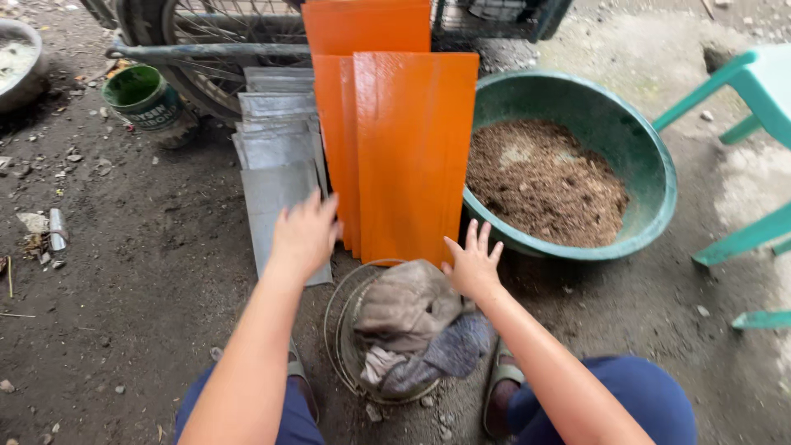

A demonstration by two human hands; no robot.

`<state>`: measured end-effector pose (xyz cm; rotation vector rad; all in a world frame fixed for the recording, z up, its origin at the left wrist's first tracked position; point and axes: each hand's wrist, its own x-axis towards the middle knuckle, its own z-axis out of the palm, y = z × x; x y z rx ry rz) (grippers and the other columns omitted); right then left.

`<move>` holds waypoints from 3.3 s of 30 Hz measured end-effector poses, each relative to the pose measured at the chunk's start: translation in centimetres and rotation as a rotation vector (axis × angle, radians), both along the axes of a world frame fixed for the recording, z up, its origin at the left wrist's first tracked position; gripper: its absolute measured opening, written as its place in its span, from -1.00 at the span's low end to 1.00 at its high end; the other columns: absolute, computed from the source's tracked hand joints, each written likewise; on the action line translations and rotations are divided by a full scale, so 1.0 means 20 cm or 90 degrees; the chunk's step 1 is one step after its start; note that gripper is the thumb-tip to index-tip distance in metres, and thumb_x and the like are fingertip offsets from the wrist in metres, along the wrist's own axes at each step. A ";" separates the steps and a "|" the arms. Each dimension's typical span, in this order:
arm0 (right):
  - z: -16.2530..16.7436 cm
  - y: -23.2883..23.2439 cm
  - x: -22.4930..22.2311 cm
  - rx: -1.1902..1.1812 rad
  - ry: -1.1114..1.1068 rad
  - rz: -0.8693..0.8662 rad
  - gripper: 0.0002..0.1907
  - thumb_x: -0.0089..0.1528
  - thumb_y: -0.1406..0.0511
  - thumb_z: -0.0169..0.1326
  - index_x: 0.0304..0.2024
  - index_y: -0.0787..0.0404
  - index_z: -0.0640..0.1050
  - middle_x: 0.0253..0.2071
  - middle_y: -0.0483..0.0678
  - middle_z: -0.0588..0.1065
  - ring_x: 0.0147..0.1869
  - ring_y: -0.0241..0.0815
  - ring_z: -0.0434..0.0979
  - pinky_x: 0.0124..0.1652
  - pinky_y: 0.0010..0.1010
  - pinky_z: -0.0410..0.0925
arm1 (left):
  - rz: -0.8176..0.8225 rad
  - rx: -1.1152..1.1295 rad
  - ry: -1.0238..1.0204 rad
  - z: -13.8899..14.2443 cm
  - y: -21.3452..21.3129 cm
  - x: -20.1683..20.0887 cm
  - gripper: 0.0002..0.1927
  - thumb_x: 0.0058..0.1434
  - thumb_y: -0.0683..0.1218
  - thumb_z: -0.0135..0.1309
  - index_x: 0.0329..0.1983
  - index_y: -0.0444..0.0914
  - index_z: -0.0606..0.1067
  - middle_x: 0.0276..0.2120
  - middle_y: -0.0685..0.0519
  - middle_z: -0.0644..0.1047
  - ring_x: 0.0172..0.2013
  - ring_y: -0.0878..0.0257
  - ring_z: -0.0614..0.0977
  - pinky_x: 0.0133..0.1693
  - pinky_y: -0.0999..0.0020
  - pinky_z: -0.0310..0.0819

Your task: The person wipes the surface of several orange and grey rectangular boards using a cloth. They handle the boards one at a time, wiping both sides and edges, then placing them back in a stack.

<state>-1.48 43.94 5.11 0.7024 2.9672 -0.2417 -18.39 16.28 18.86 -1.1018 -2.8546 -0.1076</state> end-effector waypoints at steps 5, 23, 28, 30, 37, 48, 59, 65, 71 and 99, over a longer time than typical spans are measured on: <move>0.05 0.24 -0.32 0.161 -0.038 0.068 -0.25 0.15 -0.01 0.19 0.38 -0.15 0.33 0.56 0.35 -0.15 0.63 0.40 -0.36 0.33 0.49 -0.15 | 0.021 -0.196 -0.465 -0.10 -0.11 -0.06 -0.23 0.31 0.26 0.12 0.46 -0.16 0.22 0.39 -0.11 0.33 0.36 -0.05 0.37 0.33 0.02 0.28; 0.65 0.62 -1.73 0.041 0.208 -0.064 0.15 0.23 -0.20 0.06 0.56 0.28 -0.12 0.62 0.08 -0.13 0.68 0.07 -0.38 0.46 0.24 -0.30 | -0.002 -0.142 -0.388 0.05 -0.20 -0.05 -0.24 0.33 0.24 0.02 0.46 -0.19 0.15 0.39 -0.23 0.22 0.27 -0.12 0.41 0.23 -0.03 0.26; 0.59 0.63 -1.65 0.141 0.226 -0.044 0.05 0.22 -0.24 0.06 0.48 0.29 0.12 0.54 0.17 0.07 0.65 0.09 -0.14 0.46 0.16 -0.21 | 0.015 -0.154 -0.366 0.06 -0.18 -0.04 -0.29 0.33 0.23 0.04 0.40 -0.22 0.22 0.35 -0.24 0.27 0.25 -0.10 0.43 0.21 -0.05 0.27; 0.59 0.65 -1.57 0.229 0.273 0.004 0.01 0.26 -0.25 0.07 0.44 0.36 0.21 0.46 0.22 0.17 0.59 0.15 0.00 0.44 0.13 -0.13 | 0.008 -0.137 -0.369 0.07 -0.18 -0.05 -0.30 0.33 0.24 0.02 0.41 -0.21 0.23 0.32 -0.20 0.33 0.20 -0.05 0.50 0.16 -0.01 0.35; 0.81 0.53 -1.05 0.384 0.334 0.125 -0.31 0.38 -0.19 0.11 0.06 0.32 0.48 0.03 0.14 0.45 0.22 0.16 0.41 0.23 -0.02 0.26 | 0.033 -0.143 -0.385 0.08 -0.17 -0.07 -0.37 0.35 0.24 0.01 0.35 -0.18 0.30 0.21 -0.14 0.44 0.11 -0.06 0.57 0.10 0.01 0.44; 1.16 0.14 -0.40 0.309 0.056 0.232 -0.50 0.18 -0.19 0.08 -0.28 0.04 0.58 -0.26 -0.09 0.57 -0.17 -0.04 0.63 -0.19 -0.20 0.48 | 0.058 -0.101 -0.430 -0.05 -0.18 -0.19 -0.52 0.32 0.23 0.07 0.06 -0.22 0.55 -0.04 -0.08 0.65 0.03 0.00 0.65 0.01 0.05 0.54; 1.46 -0.13 -0.52 0.227 -0.031 0.230 -0.51 0.05 -0.06 0.27 -0.03 -0.12 0.57 -0.20 -0.08 0.62 -0.06 0.04 0.63 -0.12 -0.11 0.46 | 0.054 0.019 -0.466 -0.23 -0.27 -0.34 -0.43 0.27 0.19 0.12 0.22 -0.23 0.48 0.18 -0.12 0.53 0.20 -0.05 0.52 0.18 0.05 0.39; 2.03 -0.43 -0.47 0.360 -0.066 0.188 -0.59 0.17 -0.07 0.24 -0.10 -0.02 0.55 -0.32 -0.04 0.59 -0.16 0.07 0.63 -0.18 -0.07 0.47 | 0.126 0.145 -0.449 -0.44 -0.36 -0.49 -0.16 0.28 0.31 0.06 0.38 -0.38 0.28 0.29 -0.29 0.40 0.30 -0.13 0.42 0.27 0.09 0.30; 2.31 -0.46 -0.14 0.439 0.002 0.143 -0.56 0.20 -0.03 0.25 -0.04 0.06 0.55 -0.23 -0.01 0.59 -0.13 0.03 0.60 -0.16 -0.09 0.44 | 0.271 0.459 -0.600 -0.57 -0.23 -0.41 0.03 0.28 0.46 0.00 0.45 -0.44 0.16 0.36 -0.32 0.30 0.38 -0.15 0.32 0.31 0.03 0.22; 0.44 0.25 -0.15 -0.396 -0.285 -0.053 -0.27 0.15 -0.21 0.14 0.13 0.14 0.57 -0.01 -0.06 0.56 -0.01 -0.13 0.57 -0.12 -0.16 0.55 | 0.433 1.093 -0.831 0.22 -1.40 0.44 -0.47 0.13 -0.08 -0.10 0.15 -0.42 0.41 -0.05 -0.19 0.56 -0.09 -0.09 0.60 -0.01 0.05 0.48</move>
